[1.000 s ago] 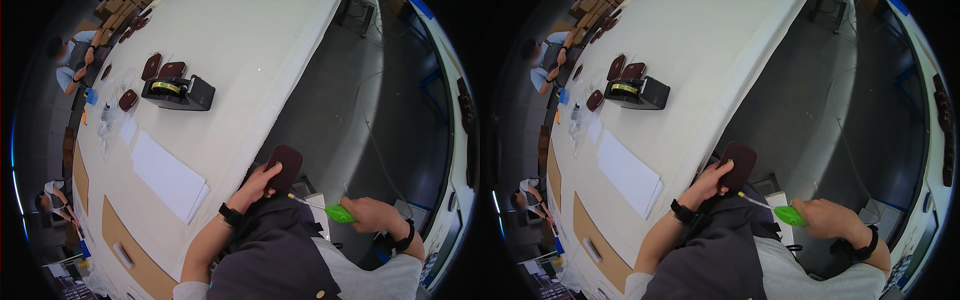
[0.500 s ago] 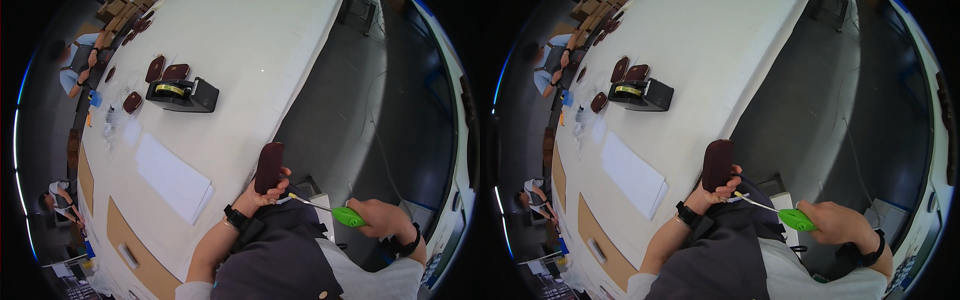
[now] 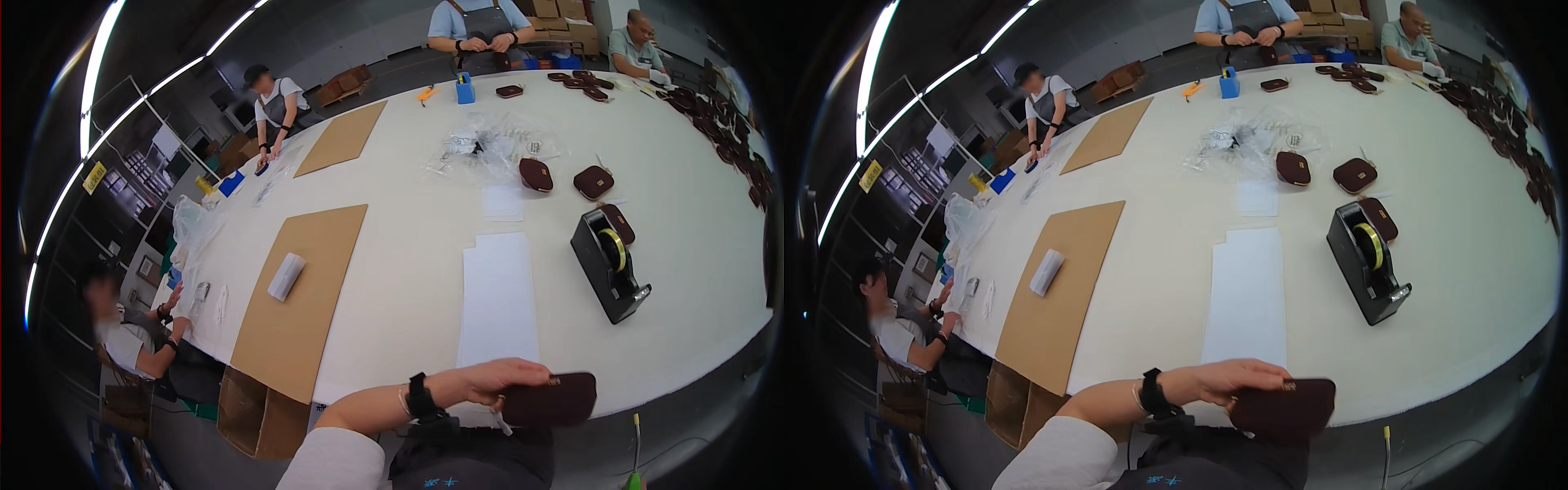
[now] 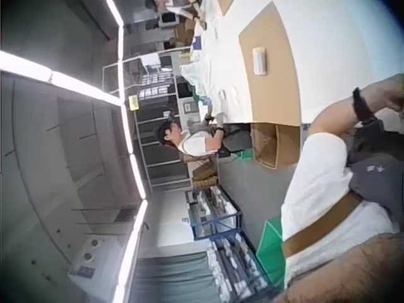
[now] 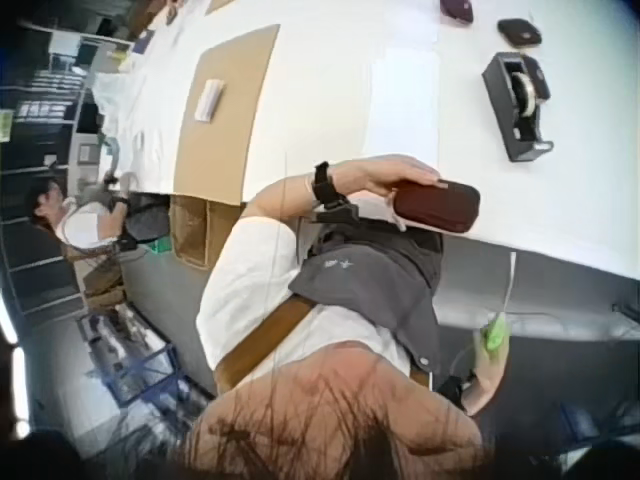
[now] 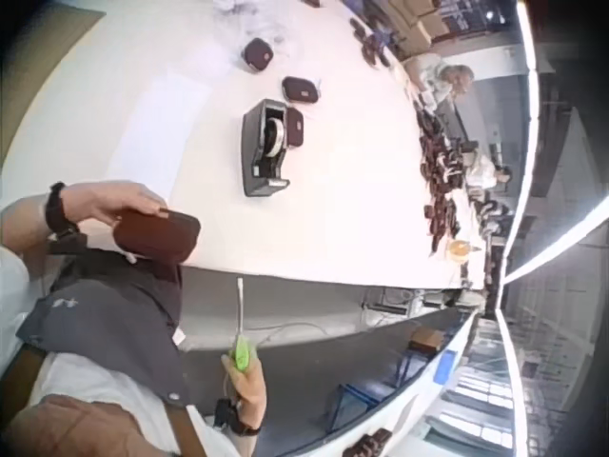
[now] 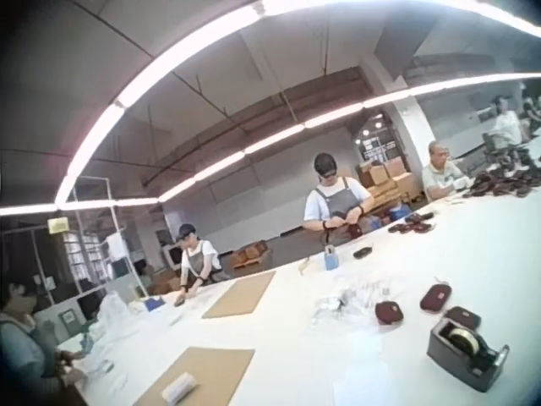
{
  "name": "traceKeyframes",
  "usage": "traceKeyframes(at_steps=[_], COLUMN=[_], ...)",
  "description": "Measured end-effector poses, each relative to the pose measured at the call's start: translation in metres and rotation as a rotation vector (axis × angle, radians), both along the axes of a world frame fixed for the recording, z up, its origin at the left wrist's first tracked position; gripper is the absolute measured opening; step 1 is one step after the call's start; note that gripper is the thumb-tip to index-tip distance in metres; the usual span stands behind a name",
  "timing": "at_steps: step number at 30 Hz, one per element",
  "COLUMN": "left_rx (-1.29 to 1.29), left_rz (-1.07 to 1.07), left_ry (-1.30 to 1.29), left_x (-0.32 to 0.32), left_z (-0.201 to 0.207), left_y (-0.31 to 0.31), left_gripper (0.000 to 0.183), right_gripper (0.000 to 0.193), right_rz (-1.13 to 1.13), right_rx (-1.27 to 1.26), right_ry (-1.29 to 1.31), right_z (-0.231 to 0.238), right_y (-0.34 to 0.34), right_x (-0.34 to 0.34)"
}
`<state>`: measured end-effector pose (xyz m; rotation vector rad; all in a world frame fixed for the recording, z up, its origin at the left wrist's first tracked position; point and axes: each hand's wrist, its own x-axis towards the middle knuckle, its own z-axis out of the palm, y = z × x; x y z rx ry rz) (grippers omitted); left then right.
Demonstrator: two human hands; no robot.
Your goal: The person assembles small maroon pouches by inserting white paper inserts and using a green tool to manipulate the zipper area. The person repeatedly picks up pouches, places them on the table, and uses the tool to adjust the zipper before placing them aside.
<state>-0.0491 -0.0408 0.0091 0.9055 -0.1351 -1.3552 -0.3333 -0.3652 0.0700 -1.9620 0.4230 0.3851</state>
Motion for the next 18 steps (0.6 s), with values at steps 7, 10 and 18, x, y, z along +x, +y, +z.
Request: traceKeyframes(at_steps=[7, 10, 18], left_rx=[-0.023, 0.405, 0.396], left_rz=[1.142, 1.625, 0.915], left_ry=[-0.294, -0.565, -0.827], left_x=[0.204, 0.289, 0.342], left_z=[0.058, 0.097, 0.031], left_y=[0.200, 0.268, 0.074], left_gripper=[0.043, 0.071, 0.043], right_gripper=[0.037, 0.038, 0.023], right_rz=[0.074, 0.035, 0.080], right_rx=[0.118, 0.201, 0.102], right_ry=[0.085, 0.185, 0.240], right_z=[0.003, 0.007, 0.008], right_y=[0.007, 0.011, 0.040], right_x=[0.078, 0.103, 0.138])
